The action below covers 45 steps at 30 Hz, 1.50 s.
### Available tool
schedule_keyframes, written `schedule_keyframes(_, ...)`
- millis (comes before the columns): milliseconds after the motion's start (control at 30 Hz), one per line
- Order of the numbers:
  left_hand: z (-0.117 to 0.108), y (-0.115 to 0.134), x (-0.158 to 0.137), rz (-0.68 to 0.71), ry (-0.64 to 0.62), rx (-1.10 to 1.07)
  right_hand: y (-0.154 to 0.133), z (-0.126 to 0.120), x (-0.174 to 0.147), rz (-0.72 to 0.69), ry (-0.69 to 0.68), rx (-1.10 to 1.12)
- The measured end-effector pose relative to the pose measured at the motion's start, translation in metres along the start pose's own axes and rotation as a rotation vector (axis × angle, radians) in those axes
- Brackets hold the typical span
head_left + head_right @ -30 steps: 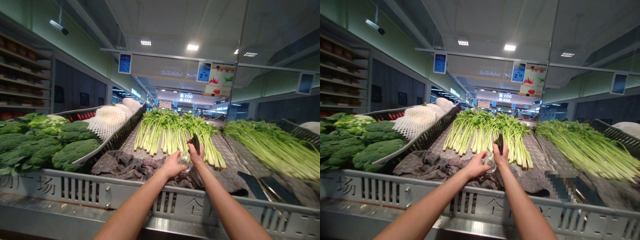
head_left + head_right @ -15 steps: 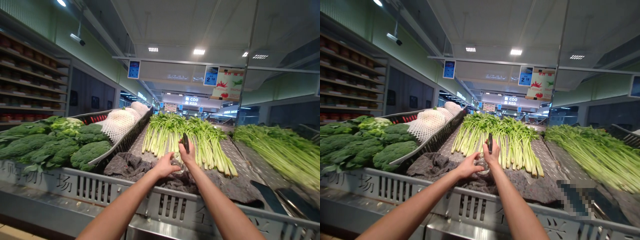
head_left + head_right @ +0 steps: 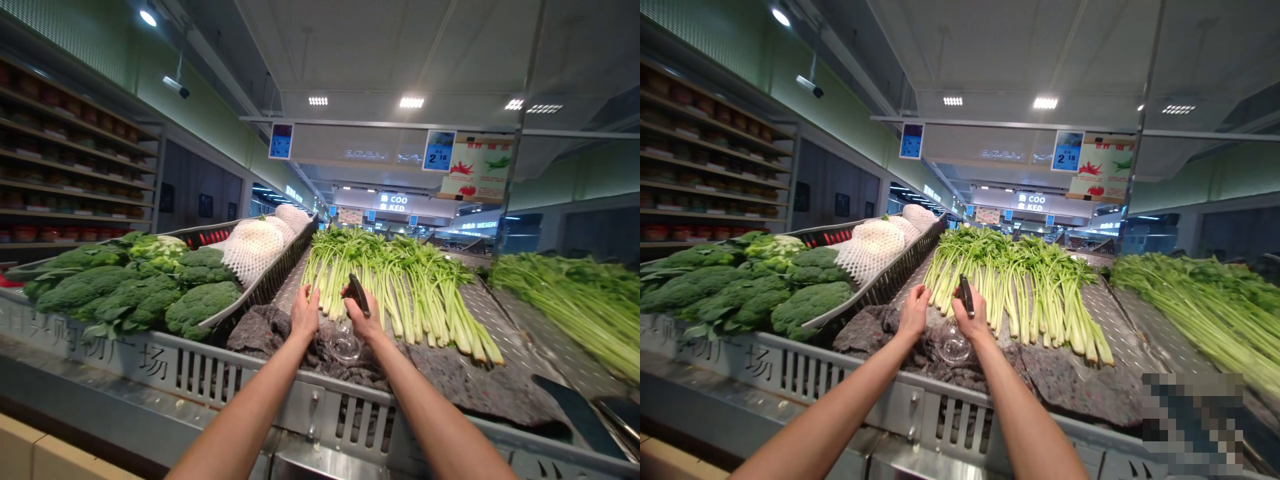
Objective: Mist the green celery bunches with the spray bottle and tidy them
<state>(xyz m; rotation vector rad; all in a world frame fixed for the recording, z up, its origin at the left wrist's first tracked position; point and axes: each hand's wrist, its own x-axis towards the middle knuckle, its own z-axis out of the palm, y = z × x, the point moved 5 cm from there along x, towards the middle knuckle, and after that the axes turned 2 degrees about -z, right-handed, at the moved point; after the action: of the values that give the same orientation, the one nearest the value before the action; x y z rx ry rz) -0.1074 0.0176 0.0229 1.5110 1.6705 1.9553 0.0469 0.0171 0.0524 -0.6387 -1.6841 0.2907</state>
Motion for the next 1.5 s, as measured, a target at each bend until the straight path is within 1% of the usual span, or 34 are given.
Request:
schedule_keyframes(67, 0.001, 0.005, -0.002, 0.057, 0.023, 0.045, -0.002, 0.003, -0.001, -0.016, -0.044, -0.014)
schedule_keyframes(133, 0.002, 0.009, -0.005, 0.107, 0.037, 0.081, -0.002, 0.002, -0.001, 0.003, -0.028, -0.025)
schedule_keyframes(333, 0.005, 0.017, -0.007, 0.194, 0.059, 0.143, 0.014, -0.015, -0.003, 0.1, 0.15, 0.018)
schedule_keyframes(400, 0.009, 0.022, -0.005, 0.212, 0.065, 0.168, 0.02, -0.021, -0.002, 0.134, 0.202, 0.028)
schedule_keyframes(467, 0.016, 0.028, -0.003, 0.211, 0.078, 0.174, 0.022, -0.026, -0.001, 0.131, 0.228, 0.03)
schedule_keyframes(600, 0.036, 0.039, -0.004, 0.192, 0.1, 0.143, 0.019, -0.028, 0.001, 0.091, 0.202, 0.007)
schedule_keyframes(700, 0.049, 0.043, -0.007, 0.247, 0.063, 0.168, 0.014, -0.027, 0.001, 0.056, 0.16, -0.029)
schedule_keyframes(800, 0.052, 0.041, -0.008, 0.295, 0.045, 0.206, 0.009, -0.025, 0.0, 0.025, 0.137, -0.075)
schedule_keyframes(967, 0.044, 0.033, -0.006, 0.272, 0.048, 0.213, 0.008, -0.027, 0.0, 0.045, 0.181, -0.071)
schedule_keyframes(1067, 0.039, 0.029, -0.004, 0.226, 0.068, 0.177, 0.009, -0.038, 0.006, 0.057, 0.247, -0.067)
schedule_keyframes(1167, 0.038, 0.025, -0.003, 0.195, 0.073, 0.131, 0.01, -0.053, 0.012, 0.022, 0.275, -0.112)
schedule_keyframes(1300, 0.043, 0.025, -0.003, 0.193, 0.005, 0.093, 0.015, -0.066, 0.009, 0.018, 0.252, -0.156)
schedule_keyframes(1400, 0.048, 0.027, -0.005, 0.208, -0.046, 0.078, 0.016, -0.063, 0.004, 0.03, 0.206, -0.154)
schedule_keyframes(1500, 0.052, 0.03, -0.009, 0.222, -0.083, 0.104, 0.012, -0.059, 0.001, 0.025, 0.193, -0.16)
